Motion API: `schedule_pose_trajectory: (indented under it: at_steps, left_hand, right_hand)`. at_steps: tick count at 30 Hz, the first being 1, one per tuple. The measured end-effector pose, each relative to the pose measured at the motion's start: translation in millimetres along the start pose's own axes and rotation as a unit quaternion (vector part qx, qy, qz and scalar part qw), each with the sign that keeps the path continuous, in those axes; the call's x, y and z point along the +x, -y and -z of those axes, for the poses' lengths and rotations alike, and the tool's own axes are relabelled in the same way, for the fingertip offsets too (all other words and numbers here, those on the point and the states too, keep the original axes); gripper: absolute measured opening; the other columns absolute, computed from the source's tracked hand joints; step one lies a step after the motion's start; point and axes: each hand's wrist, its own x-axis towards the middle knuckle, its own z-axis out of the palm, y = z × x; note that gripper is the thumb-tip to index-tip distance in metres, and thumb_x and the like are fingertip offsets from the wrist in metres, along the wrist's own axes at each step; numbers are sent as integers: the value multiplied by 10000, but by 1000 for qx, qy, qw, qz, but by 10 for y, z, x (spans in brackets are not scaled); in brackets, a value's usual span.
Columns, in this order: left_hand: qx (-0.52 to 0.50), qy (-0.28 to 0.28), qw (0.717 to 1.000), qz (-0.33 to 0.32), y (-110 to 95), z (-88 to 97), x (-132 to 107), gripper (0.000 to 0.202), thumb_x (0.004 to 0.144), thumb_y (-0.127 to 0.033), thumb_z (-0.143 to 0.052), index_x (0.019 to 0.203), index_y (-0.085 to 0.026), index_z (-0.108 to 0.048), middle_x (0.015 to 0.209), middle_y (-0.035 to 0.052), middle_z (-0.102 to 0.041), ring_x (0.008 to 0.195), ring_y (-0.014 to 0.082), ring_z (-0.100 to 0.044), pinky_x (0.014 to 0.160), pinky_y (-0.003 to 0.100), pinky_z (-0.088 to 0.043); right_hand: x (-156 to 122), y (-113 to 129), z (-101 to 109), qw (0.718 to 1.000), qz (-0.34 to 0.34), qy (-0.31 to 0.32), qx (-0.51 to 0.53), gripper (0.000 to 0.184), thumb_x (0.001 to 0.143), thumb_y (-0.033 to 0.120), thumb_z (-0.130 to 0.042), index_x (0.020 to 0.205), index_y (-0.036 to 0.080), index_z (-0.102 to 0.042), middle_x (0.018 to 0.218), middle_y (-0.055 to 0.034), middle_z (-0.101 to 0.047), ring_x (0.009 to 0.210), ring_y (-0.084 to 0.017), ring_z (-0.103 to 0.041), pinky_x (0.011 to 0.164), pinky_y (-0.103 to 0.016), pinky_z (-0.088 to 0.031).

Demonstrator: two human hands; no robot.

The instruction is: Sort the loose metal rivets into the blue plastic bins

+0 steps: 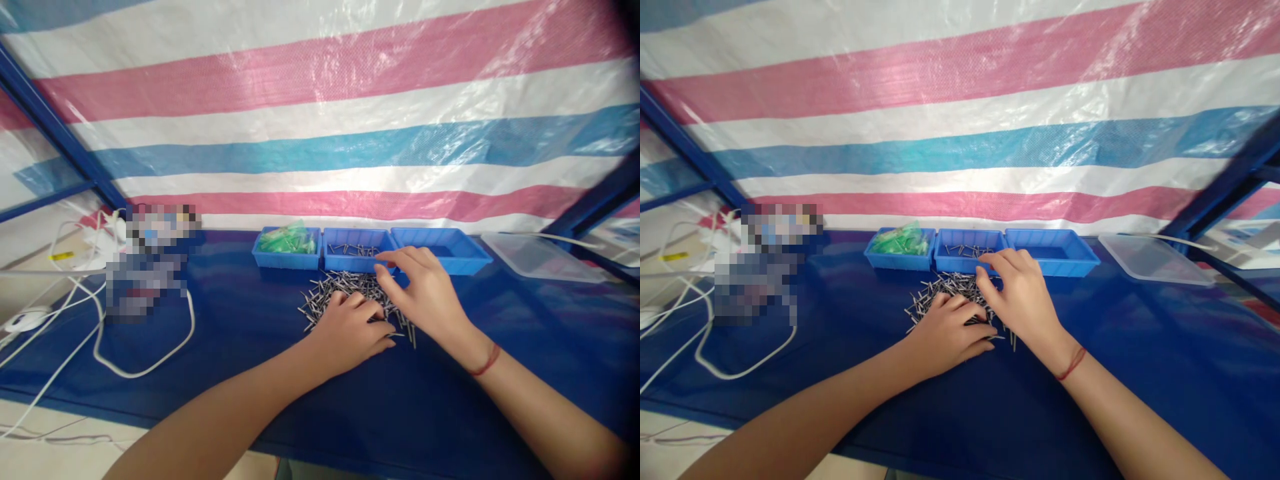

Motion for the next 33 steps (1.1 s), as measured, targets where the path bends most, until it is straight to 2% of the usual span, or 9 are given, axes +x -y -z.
schedule_pose_trajectory:
  at_steps: [5, 11, 13, 15, 19, 21, 25, 30, 33]
  left_hand:
    - [41, -7, 999, -2, 4, -6, 3, 235, 974, -313, -425, 898, -252, -639, 940, 0, -600, 900, 178, -488, 744, 358, -284]
    - [57, 8, 998, 12, -35, 28, 11, 227, 982, -273, -387, 906, -195, -586, 943, 37, -595, 914, 192, -509, 752, 356, -320]
    - [26, -6, 999, 46, -9, 47, 11, 215, 984, -261, -376, 925, -190, -570, 957, 41, -602, 939, 200, -521, 765, 353, -340]
    - [-43, -42, 992, 108, 49, 64, 9, 203, 984, -257, -369, 945, -187, -555, 959, 38, -614, 934, 192, -540, 779, 336, -369]
    - [-198, -121, 951, 206, 192, 88, 4, 173, 971, -256, -398, 966, -184, -555, 935, 33, -641, 887, 165, -586, 782, 287, -426]
    - [-231, -137, 938, 220, 233, 97, 2, 151, 951, -268, -444, 952, -190, -574, 927, 32, -649, 885, 170, -595, 786, 286, -441]
    - [-244, -161, 930, 224, 238, 107, 0, 104, 911, -259, -517, 899, -195, -597, 945, 35, -645, 922, 183, -592, 815, 298, -448]
    - [-289, -180, 907, 247, 225, 109, 0, 77, 888, -246, -551, 904, -194, -606, 894, 21, -660, 840, 161, -611, 764, 272, -464]
    - [-300, -183, 903, 248, 225, 114, 2, 82, 876, -250, -569, 906, -191, -616, 896, 19, -670, 817, 155, -617, 757, 266, -467]
  right_hand:
    - [-35, 18, -3, 1000, -1, 4, 19, 159, 871, 270, -533, 943, 191, -651, 907, -58, -670, 843, -232, -574, 787, -388, -438]
    - [-50, 37, 14, 999, -6, 16, 48, 132, 872, 257, -544, 913, 192, -652, 900, -55, -673, 861, -230, -586, 809, -391, -439]
    - [-52, 64, 32, 996, -6, 23, 90, 133, 886, 260, -534, 870, 197, -650, 877, -49, -675, 849, -218, -598, 809, -379, -443]
    - [-60, 107, 48, 987, -17, 45, 156, 167, 906, 284, -516, 845, 207, -650, 852, -38, -677, 824, -200, -611, 782, -353, -460]
    - [-103, 198, 28, 962, -66, 91, 250, 184, 885, 372, -559, 898, 224, -668, 846, -33, -689, 755, -182, -626, 678, -309, -496]
    - [-125, 218, -7, 957, -80, 93, 261, 194, 872, 386, -574, 906, 225, -675, 847, -35, -696, 724, -178, -625, 656, -307, -503]
    - [-143, 198, -67, 955, -97, 81, 269, 197, 872, 385, -569, 886, 224, -682, 831, -34, -695, 707, -175, -618, 636, -305, -499]
    - [-139, 186, -77, 951, -100, 64, 286, 181, 841, 394, -615, 859, 221, -665, 825, -31, -661, 712, -169, -592, 620, -300, -475]
    - [-140, 208, -72, 946, -104, 59, 300, 161, 854, 367, -601, 839, 216, -656, 807, -29, -642, 704, -164, -579, 622, -299, -468]
